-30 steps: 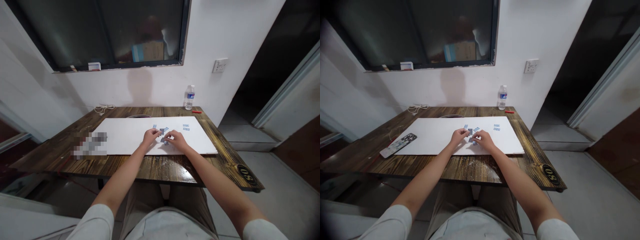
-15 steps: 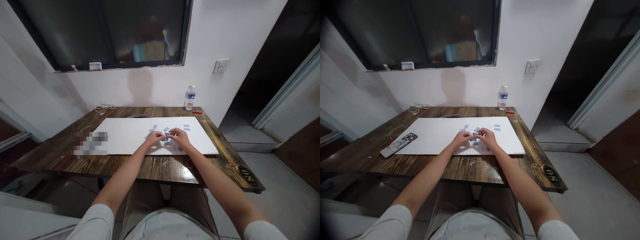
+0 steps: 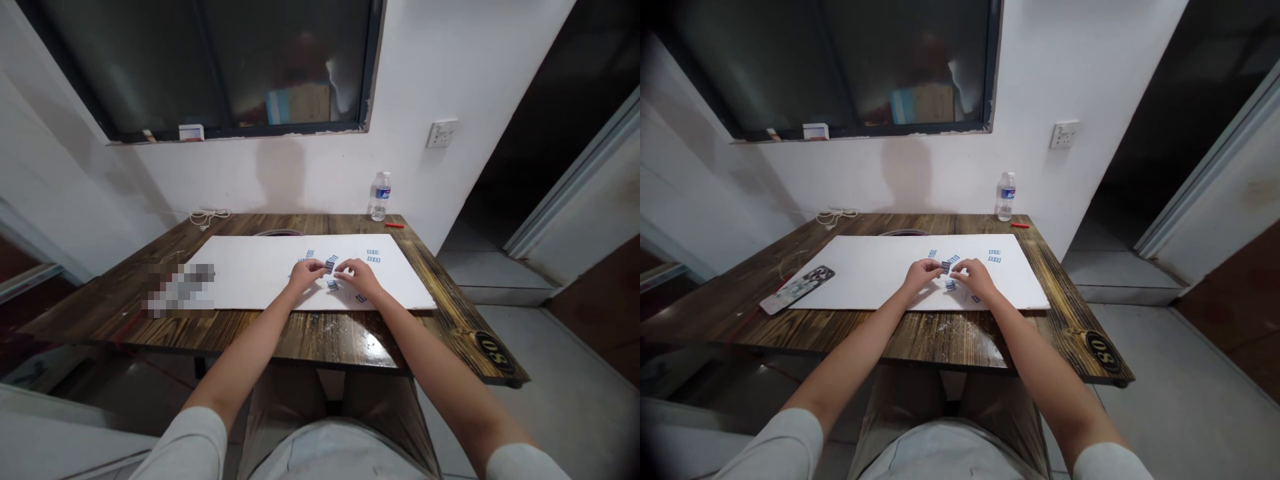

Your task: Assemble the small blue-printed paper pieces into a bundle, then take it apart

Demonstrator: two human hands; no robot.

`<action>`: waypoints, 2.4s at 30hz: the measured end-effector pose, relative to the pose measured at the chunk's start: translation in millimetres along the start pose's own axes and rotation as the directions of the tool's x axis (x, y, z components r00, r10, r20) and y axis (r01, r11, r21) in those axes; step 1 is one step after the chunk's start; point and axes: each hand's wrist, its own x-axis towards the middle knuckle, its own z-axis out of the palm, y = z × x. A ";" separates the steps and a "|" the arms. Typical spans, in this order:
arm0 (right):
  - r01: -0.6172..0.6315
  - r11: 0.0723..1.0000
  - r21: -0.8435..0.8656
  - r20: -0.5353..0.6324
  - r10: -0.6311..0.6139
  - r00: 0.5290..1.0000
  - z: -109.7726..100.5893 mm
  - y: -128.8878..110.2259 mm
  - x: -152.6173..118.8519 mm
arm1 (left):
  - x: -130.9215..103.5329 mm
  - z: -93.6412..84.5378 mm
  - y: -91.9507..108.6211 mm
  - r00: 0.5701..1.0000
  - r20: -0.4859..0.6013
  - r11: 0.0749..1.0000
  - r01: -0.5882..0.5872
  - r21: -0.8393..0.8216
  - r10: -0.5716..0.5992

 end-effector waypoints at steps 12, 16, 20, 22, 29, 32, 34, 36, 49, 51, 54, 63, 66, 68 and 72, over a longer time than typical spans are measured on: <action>0.059 0.931 -0.361 0.175 0.006 0.985 5.0 -0.2 -7.0 | 7.5 -3.7 -7.5 0.973 -0.224 0.998 0.052 -0.021 -0.055; 0.035 0.975 -0.219 0.123 -0.008 0.992 1.6 -0.9 -3.8 | 6.0 -1.7 -6.9 0.980 -0.185 0.998 0.066 -0.019 -0.069; -0.053 0.998 0.021 0.027 0.053 0.998 -2.3 -1.7 -0.7 | 2.8 -1.9 -3.6 0.987 -0.134 0.996 0.087 -0.005 -0.087; -0.098 0.985 0.141 -0.034 0.104 0.994 -2.7 -1.3 -0.2 | 1.6 -2.5 -2.6 0.989 -0.118 0.995 0.093 0.028 -0.089; -0.144 0.947 0.287 -0.137 0.189 0.972 -0.1 3.2 -0.2 | 1.0 -3.5 -4.8 0.998 -0.009 0.993 0.065 0.096 -0.064; -0.149 0.942 0.302 -0.133 0.196 0.972 -0.2 0.5 -0.7 | -0.5 -3.2 -1.1 0.996 0.065 0.995 0.052 0.090 -0.058; -0.147 0.937 0.316 -0.126 0.195 0.973 -0.3 -2.2 -1.1 | -2.4 -3.0 3.1 0.993 0.113 0.995 0.036 0.095 -0.047; -0.144 0.933 0.331 -0.120 0.192 0.974 0.1 -3.9 -1.2 | -4.5 -2.7 7.1 0.988 0.147 0.995 0.026 0.099 -0.041; -0.199 0.916 0.349 0.068 0.187 0.980 -15.9 1.2 4.9 | -4.5 -1.5 8.6 0.994 0.105 0.992 0.027 0.123 -0.040; -0.175 0.950 0.257 0.120 0.148 0.982 -25.6 5.5 5.1 | -2.2 -1.8 6.0 0.998 0.049 0.993 0.033 0.112 -0.039; -0.076 0.994 0.084 0.258 0.052 0.965 -40.1 14.2 3.7 | 0.4 -1.9 3.0 0.999 -0.023 0.996 0.048 0.072 -0.047; -0.101 0.985 -0.141 0.514 0.160 0.843 -61.9 33.5 -4.6 | 0.3 -1.0 3.2 0.992 -0.102 0.997 0.075 -0.002 -0.075; -0.061 0.975 -0.214 0.565 0.175 0.807 -57.8 37.9 -3.9 | 0.8 -1.1 2.1 0.993 -0.101 0.998 0.069 0.011 -0.067; -0.025 0.971 -0.237 0.596 0.165 0.786 -54.2 41.1 -2.9 | 1.3 -1.1 1.4 0.993 -0.097 0.998 0.065 0.016 -0.063; 0.031 0.973 -0.229 0.624 0.123 0.772 -51.6 45.7 -2.3 | 1.0 -0.8 1.1 0.994 -0.092 0.998 0.057 0.026 -0.054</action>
